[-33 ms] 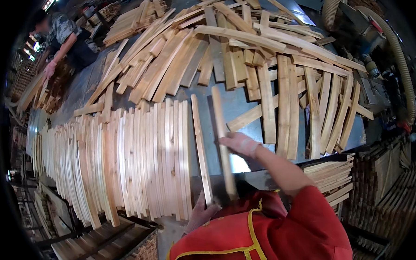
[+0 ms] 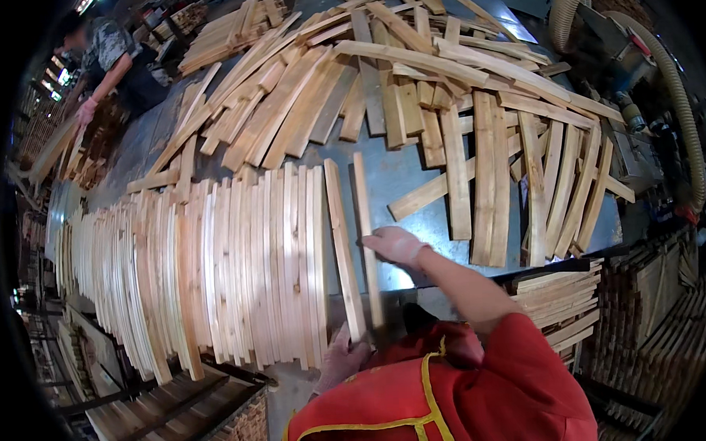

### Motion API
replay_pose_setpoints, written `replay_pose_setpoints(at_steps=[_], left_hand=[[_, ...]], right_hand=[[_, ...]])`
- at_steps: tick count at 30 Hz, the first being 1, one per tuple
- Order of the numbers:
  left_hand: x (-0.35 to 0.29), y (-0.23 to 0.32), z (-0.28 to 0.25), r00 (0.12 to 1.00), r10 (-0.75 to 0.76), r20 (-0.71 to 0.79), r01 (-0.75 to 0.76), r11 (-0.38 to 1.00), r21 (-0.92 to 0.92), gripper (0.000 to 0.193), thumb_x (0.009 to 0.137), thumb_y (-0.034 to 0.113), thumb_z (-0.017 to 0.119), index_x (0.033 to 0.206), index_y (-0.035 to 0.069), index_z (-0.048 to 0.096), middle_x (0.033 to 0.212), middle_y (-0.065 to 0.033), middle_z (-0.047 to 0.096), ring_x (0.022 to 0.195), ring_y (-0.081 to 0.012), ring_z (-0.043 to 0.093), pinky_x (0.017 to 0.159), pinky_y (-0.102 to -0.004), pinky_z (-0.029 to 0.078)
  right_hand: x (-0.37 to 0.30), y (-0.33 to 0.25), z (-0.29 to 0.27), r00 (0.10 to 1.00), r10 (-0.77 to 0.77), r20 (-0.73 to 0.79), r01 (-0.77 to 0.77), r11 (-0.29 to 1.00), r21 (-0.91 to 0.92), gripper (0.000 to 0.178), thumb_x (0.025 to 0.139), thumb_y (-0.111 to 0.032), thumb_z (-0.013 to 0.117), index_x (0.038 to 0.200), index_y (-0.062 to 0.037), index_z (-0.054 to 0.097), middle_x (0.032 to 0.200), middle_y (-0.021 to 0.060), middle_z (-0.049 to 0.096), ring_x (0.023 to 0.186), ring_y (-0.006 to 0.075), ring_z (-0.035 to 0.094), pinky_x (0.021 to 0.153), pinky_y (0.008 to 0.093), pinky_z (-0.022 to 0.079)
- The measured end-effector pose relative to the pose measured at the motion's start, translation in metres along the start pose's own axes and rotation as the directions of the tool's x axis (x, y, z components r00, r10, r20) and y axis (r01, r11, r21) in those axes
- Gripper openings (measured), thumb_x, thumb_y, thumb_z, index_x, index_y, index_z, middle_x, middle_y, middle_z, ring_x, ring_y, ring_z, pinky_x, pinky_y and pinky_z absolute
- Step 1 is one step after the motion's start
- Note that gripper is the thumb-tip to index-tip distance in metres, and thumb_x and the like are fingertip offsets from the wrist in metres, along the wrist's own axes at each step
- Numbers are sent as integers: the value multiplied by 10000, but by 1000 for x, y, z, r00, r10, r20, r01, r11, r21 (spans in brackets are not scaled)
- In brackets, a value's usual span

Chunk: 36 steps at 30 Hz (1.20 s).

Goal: The person picks up wooden planks from a large pile on a metal table and arranges them into neat stacks. They handle the planks by hand, aligning them and placing them in organized piles. The person occasionally lifts a stack of planks and moves it to a different location on the table.

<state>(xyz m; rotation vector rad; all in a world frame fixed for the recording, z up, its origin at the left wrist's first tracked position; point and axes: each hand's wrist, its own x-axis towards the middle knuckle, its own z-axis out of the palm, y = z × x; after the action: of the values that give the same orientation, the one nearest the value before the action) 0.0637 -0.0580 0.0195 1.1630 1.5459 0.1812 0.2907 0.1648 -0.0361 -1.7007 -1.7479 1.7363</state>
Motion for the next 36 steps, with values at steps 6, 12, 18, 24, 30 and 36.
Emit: replay_pose_setpoints(at_steps=[6, 12, 18, 24, 30, 36], left_hand=[[28, -17, -7, 765, 525, -374, -139, 701, 699, 937, 826, 482, 756, 1577, 26, 432, 1549, -200, 471, 1391, -423, 450, 1178, -581, 345], [47, -10, -27, 806, 523, -277, -140, 623, 770, 898, 776, 476, 821, 1491, 31, 511, 1508, -172, 472, 1457, -410, 373, 1245, -553, 272], [73, -11, -34, 701, 638, -319, -173, 587, 791, 881, 792, 421, 821, 1525, 55, 496, 1540, -209, 449, 1455, -422, 389, 1219, -561, 315], [115, 10, -49, 706, 588, -395, -87, 626, 775, 799, 843, 393, 770, 1488, 1, 508, 1514, -237, 475, 1447, -460, 397, 1218, -601, 303], [124, 3, -44, 717, 563, -412, 1, 590, 807, 803, 866, 451, 730, 1494, 0, 512, 1539, -250, 474, 1477, -481, 374, 1236, -631, 267], [128, 2, -43, 711, 576, -403, 38, 540, 841, 862, 804, 497, 754, 1503, 65, 492, 1539, -204, 463, 1466, -469, 375, 1215, -614, 289]], right_hand=[[1, -42, 65, 982, -168, -91, 150, 973, -174, 561, 992, -472, 528, 1236, 3, 699, 1240, 289, 699, 1180, 465, 646, 1037, 488, 497], [-88, 67, -128, 586, -169, -792, -503, 691, -519, 348, 831, -273, 732, 1100, -53, 714, 1098, 194, 727, 1046, 408, 688, 940, 448, 557], [-183, 163, -169, 367, 388, -845, -676, 735, 44, 588, 795, -263, 843, 1264, -1, 603, 1144, 238, 742, 1111, 406, 716, 952, 480, 580], [-198, 112, -13, 957, 200, -212, 160, 249, 955, 454, 876, -198, 783, 1259, -5, 634, 1089, 133, 720, 1036, 271, 700, 955, 377, 570], [-121, 16, -135, 834, -52, -549, 337, 836, 433, 538, 912, -244, 786, 1357, -5, 601, 1203, 126, 685, 1175, 204, 650, 1041, 375, 520], [30, -126, -396, 139, -304, -942, 760, 643, -96, 611, 994, -280, 696, 1499, 8, 506, 1330, 159, 656, 1271, 207, 608, 1079, 317, 465]])
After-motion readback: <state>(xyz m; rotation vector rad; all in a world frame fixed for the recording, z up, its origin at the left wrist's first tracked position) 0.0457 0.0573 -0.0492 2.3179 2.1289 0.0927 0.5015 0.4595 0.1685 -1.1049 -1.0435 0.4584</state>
